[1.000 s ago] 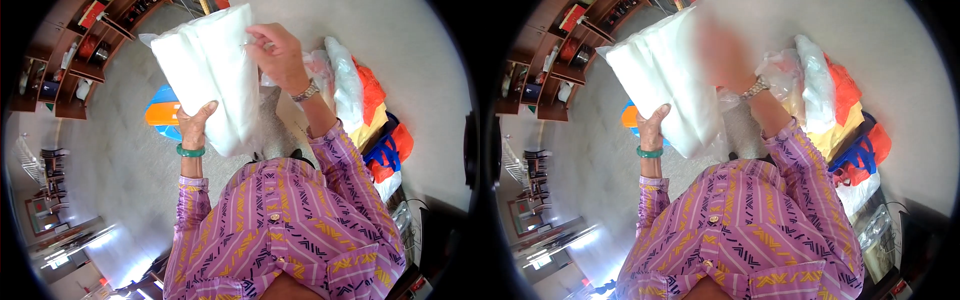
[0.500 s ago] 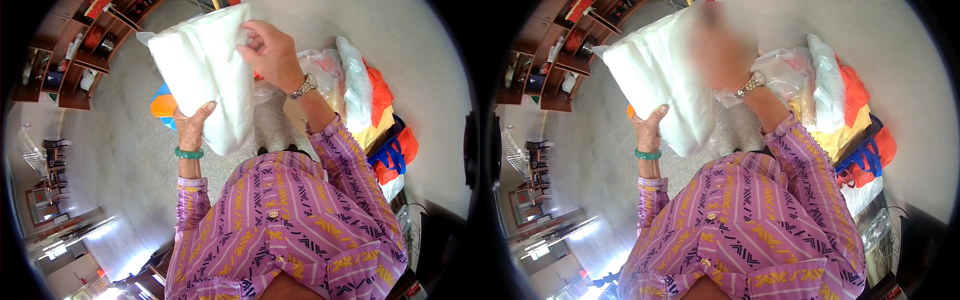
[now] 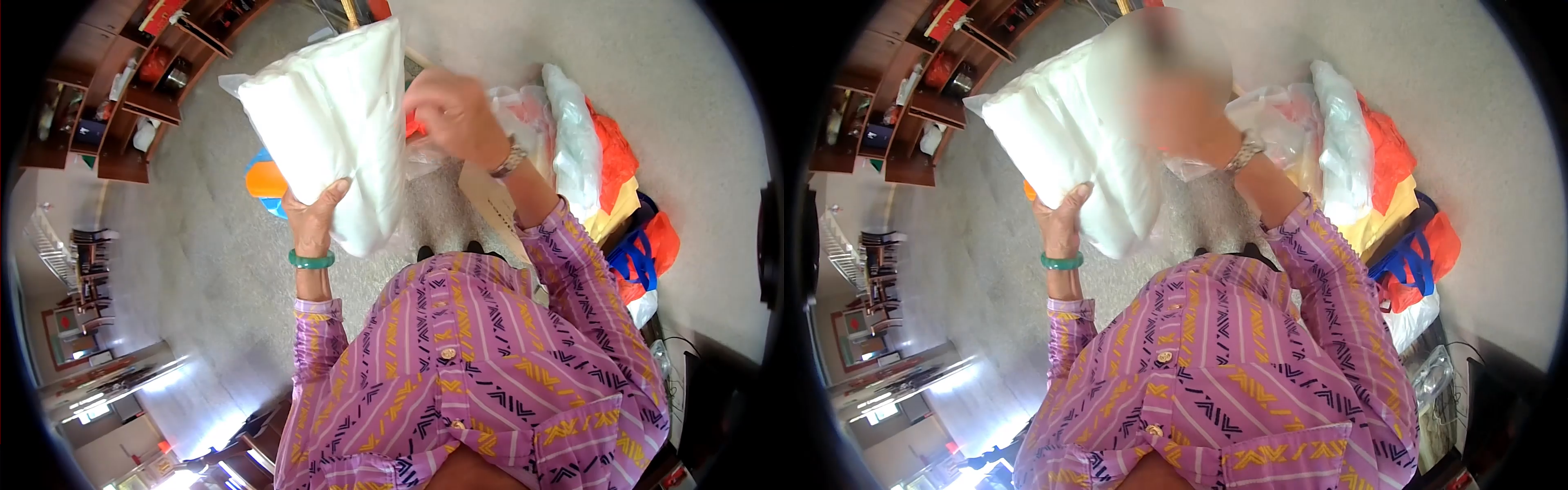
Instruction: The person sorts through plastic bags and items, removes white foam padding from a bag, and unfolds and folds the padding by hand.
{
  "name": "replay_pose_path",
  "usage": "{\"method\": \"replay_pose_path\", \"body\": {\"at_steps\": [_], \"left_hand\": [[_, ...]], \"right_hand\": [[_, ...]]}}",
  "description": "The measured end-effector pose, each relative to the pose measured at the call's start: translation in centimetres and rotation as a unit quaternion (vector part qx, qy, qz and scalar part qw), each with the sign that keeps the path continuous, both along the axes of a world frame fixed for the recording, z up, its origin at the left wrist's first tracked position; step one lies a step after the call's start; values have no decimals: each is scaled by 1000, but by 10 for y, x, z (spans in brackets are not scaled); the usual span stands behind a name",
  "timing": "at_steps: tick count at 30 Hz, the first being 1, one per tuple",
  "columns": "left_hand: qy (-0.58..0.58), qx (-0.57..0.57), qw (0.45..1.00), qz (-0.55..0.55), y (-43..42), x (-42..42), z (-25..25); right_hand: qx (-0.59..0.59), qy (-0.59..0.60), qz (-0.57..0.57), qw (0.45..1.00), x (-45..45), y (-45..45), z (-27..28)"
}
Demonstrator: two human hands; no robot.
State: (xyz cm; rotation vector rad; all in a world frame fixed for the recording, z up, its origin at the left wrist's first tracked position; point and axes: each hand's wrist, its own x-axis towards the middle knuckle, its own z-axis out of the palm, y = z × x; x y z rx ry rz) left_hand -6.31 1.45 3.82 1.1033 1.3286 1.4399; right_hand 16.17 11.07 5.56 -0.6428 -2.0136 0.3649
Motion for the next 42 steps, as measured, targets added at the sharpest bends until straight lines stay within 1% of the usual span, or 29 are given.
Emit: {"method": "replay_pose_path", "body": {"at_steps": [1,3,5,6,7,8,9,11,12,13,14,17,19,21,22,23,24,25,26,27,28,30,31,32,33,34,37,41,42], "left_hand": [[14,-5,1000,1,-1,-1,0],[30,-6,1000,5,-4,-2,2],[75,-2,997,-6,-4,-1,5],[76,1,997,-9,-4,2,7],[97,-4,995,-16,-3,6,10],[118,-11,993,-23,-5,9,12],[120,-13,992,-27,-8,6,8],[133,6,991,-10,-6,0,-4],[132,5,991,-9,-7,-1,-5],[112,-15,994,9,-9,-2,-5],[92,-33,995,30,-12,-5,-4],[107,-15,994,19,-11,-8,-4],[121,-3,993,-3,-12,-2,1],[165,11,986,-12,-12,5,8],[160,13,987,-8,-14,3,3],[72,14,997,12,-16,-6,-5],[-13,12,999,29,-21,-17,-10],[-24,1,999,47,-24,-25,-13],[-28,4,998,59,-24,-22,-13],[-62,5,994,89,-26,-22,-12],[-98,12,989,108,-20,-19,-11],[-113,54,986,107,-10,-3,-11],[-156,64,979,115,-7,0,-3],[-198,74,970,123,-5,4,-1],[-202,64,971,113,-4,4,-4],[-205,67,969,121,-3,4,-3],[-213,61,969,112,0,6,0],[-189,47,974,119,-1,8,2],[-228,52,967,101,-2,4,-1]], "right_hand": [[35,61,-72,995,11,4,13],[71,125,-139,980,27,7,40],[-41,290,-126,948,37,5,60],[-37,291,-127,948,33,13,40],[117,135,-130,975,21,30,2],[263,-29,-125,956,10,38,-18],[180,-40,-123,975,-12,7,13],[120,24,-15,992,-16,-6,31],[-23,134,38,990,-1,-16,57],[-170,240,91,952,10,-27,83],[-173,240,95,951,8,-27,82],[73,151,24,986,-12,-18,86],[230,84,-36,969,-25,-13,86],[200,5,-92,976,-38,18,29],[101,-130,-117,979,-16,57,-6],[-5,-154,-221,963,10,88,-31],[-131,-32,-220,966,39,83,-33],[-251,85,-207,942,55,79,-28],[-249,79,-196,945,47,66,-29],[-331,127,-39,934,29,41,-38],[-399,171,109,894,21,22,-45],[-508,134,195,828,15,3,-67],[-507,128,201,828,10,-2,-70],[-495,84,227,835,12,-8,-73],[-482,40,253,838,14,-14,-76],[-482,32,259,837,14,-19,-76],[-548,76,206,807,14,-28,-57],[-571,130,214,782,18,-23,-54],[-571,134,218,780,21,-22,-55]]}}
